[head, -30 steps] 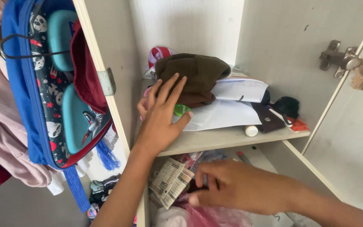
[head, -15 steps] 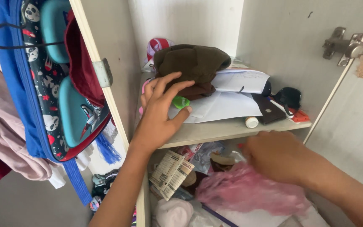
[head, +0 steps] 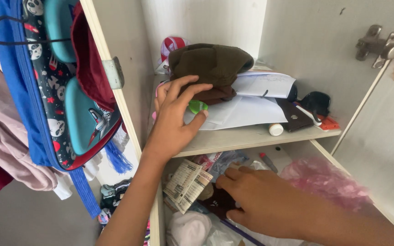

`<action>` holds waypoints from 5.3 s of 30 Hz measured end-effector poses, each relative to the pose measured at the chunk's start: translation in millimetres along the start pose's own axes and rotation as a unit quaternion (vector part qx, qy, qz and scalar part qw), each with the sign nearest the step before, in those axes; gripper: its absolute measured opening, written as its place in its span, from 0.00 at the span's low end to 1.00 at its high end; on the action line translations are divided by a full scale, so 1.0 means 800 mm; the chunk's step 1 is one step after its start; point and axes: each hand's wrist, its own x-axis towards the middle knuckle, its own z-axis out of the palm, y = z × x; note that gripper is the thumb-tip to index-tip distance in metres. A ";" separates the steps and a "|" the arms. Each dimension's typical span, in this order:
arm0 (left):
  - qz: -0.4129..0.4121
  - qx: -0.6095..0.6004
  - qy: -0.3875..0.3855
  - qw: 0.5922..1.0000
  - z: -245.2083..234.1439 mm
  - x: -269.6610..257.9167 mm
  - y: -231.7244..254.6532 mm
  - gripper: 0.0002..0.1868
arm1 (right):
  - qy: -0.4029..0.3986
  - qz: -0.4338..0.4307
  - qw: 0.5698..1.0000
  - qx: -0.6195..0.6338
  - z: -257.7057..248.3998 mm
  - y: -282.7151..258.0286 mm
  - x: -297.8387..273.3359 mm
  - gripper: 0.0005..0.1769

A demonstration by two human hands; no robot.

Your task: Organizing clothes and various items inside a closet and drawer.

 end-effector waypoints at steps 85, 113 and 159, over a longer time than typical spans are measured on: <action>-0.222 -0.067 -0.169 0.958 -0.287 -0.160 0.014 0.31 | 0.027 0.021 0.925 0.378 -0.008 -0.176 0.176 0.10; -0.309 -0.076 -0.181 0.931 -0.202 -0.134 0.007 0.20 | 0.073 -0.031 0.986 0.148 -0.033 -0.114 0.109 0.09; -0.114 -0.418 -0.248 0.867 0.016 0.003 -0.013 0.37 | 0.230 0.236 0.694 0.641 -0.064 0.012 0.038 0.18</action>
